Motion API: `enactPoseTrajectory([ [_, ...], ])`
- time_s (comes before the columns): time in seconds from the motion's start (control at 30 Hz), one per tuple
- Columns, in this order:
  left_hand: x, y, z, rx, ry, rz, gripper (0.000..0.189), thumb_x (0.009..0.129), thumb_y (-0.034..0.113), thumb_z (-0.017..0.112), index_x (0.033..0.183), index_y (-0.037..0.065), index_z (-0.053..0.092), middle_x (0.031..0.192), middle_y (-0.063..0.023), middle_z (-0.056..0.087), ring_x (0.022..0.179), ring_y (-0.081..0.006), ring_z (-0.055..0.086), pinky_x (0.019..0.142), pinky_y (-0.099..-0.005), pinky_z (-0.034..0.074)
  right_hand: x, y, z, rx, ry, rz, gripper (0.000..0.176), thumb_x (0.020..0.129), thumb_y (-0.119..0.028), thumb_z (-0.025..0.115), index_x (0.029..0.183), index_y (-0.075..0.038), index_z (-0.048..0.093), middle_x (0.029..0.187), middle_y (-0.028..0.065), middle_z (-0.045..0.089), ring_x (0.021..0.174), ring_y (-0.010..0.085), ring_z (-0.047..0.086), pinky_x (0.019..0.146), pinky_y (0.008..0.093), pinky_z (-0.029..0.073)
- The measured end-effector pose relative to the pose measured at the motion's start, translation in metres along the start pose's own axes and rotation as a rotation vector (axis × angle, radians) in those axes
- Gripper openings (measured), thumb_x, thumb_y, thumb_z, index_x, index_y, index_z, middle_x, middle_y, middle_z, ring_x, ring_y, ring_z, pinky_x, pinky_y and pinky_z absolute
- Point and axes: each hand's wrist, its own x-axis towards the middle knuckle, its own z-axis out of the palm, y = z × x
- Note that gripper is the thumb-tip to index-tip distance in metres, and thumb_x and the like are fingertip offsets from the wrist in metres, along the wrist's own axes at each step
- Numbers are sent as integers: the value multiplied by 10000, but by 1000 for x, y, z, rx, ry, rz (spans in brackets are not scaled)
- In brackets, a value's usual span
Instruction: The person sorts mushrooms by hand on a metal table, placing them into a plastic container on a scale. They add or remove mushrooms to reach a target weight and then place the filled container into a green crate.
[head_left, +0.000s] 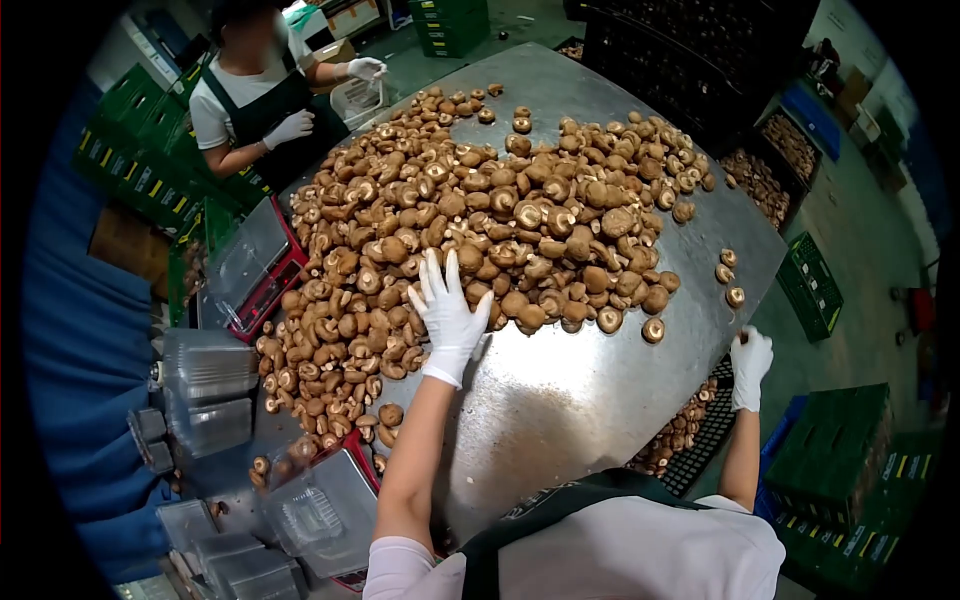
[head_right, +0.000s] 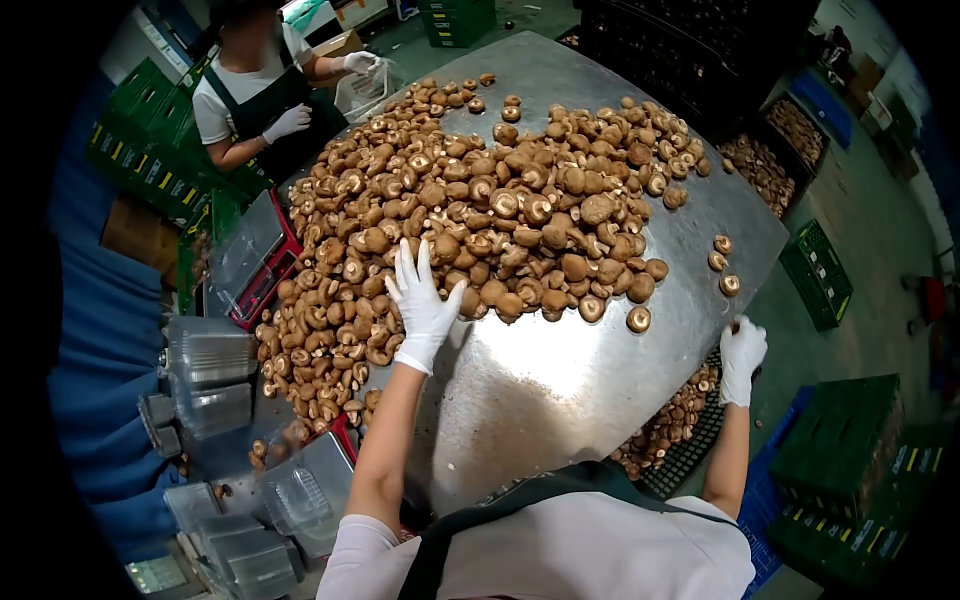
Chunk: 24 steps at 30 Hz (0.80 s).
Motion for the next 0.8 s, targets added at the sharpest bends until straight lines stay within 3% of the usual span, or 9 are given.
enactPoseTrajectory([
  [0.03, 7, 4, -3, 0, -1, 2, 870, 728, 379, 715, 1424, 87, 283, 1501, -203, 170, 1371, -372, 191, 1068, -605, 142, -9, 9, 1, 0, -1, 2, 199, 744, -175, 660, 925, -95, 678, 840, 118, 643, 814, 307, 598, 772, 416, 482],
  [0.1, 22, 12, -10, 169, 142, 86, 941, 712, 441, 721, 1450, 104, 243, 1520, -198, 114, 1402, -365, 106, 1067, -633, 90, -19, 20, 3, -6, 47, -61, 297, 756, -203, 665, 1024, -76, 659, 1042, 137, 641, 937, 325, 586, 868, 400, 460],
  [0.13, 32, 11, -13, 157, 308, 174, 962, 720, 467, 715, 1465, 118, 217, 1525, -202, 88, 1412, -363, 57, 1071, -632, 56, -19, 16, 4, -5, 43, -56, 297, 756, -203, 665, 1024, -76, 659, 1042, 137, 641, 937, 325, 586, 868, 400, 460],
  [0.2, 55, 12, -30, 155, 567, 251, 954, 738, 476, 702, 1471, 123, 203, 1523, -205, 87, 1414, -365, 50, 1074, -626, 41, -12, -6, 9, 288, -5, -131, 378, 776, -225, 667, 1118, -67, 625, 1213, 146, 581, 1068, 334, 550, 931, 385, 435],
  [0.33, 76, 25, -51, 91, 708, 196, 933, 758, 464, 689, 1473, 135, 188, 1524, -195, 80, 1410, -367, 77, 1087, -615, 36, 9, -91, -2, 634, -7, -235, 418, 810, -275, 662, 1165, -64, 599, 1258, 159, 555, 1169, 313, 513, 992, 381, 400],
  [0.43, 78, 37, -23, 15, 477, 268, 966, 740, 513, 689, 1479, 153, 182, 1534, -171, 60, 1415, -351, 50, 1073, -639, 47, 32, -158, 4, 758, 22, -306, 529, 808, -359, 663, 1229, -59, 552, 1308, 208, 497, 1210, 336, 477, 1017, 383, 378],
  [0.63, 80, 57, 38, 29, -175, 151, 1120, 639, 725, 634, 1489, 202, 125, 1548, -148, -25, 1413, -377, 39, 1053, -666, 35, 68, -256, 32, 768, 14, -407, 769, 786, -493, 649, 1370, -64, 392, 1433, 258, 307, 1278, 392, 378, 1053, 416, 323],
  [0.73, 79, 50, 58, -41, -307, 271, 1085, 639, 750, 608, 1486, 251, 148, 1546, -157, 5, 1386, -425, 135, 1068, -626, 107, 46, -284, 43, 750, -56, -368, 801, 761, -551, 649, 1379, -106, 397, 1449, 251, 269, 1307, 422, 305, 1051, 443, 315],
  [0.8, 78, 50, 58, 27, -328, 351, 988, 656, 704, 629, 1461, 286, 238, 1536, -145, 115, 1301, -427, 299, 1040, -562, 244, 36, -289, 46, 660, 9, -424, 696, 757, -554, 641, 1317, -167, 495, 1452, 190, 305, 1253, 387, 351, 1026, 437, 340],
])
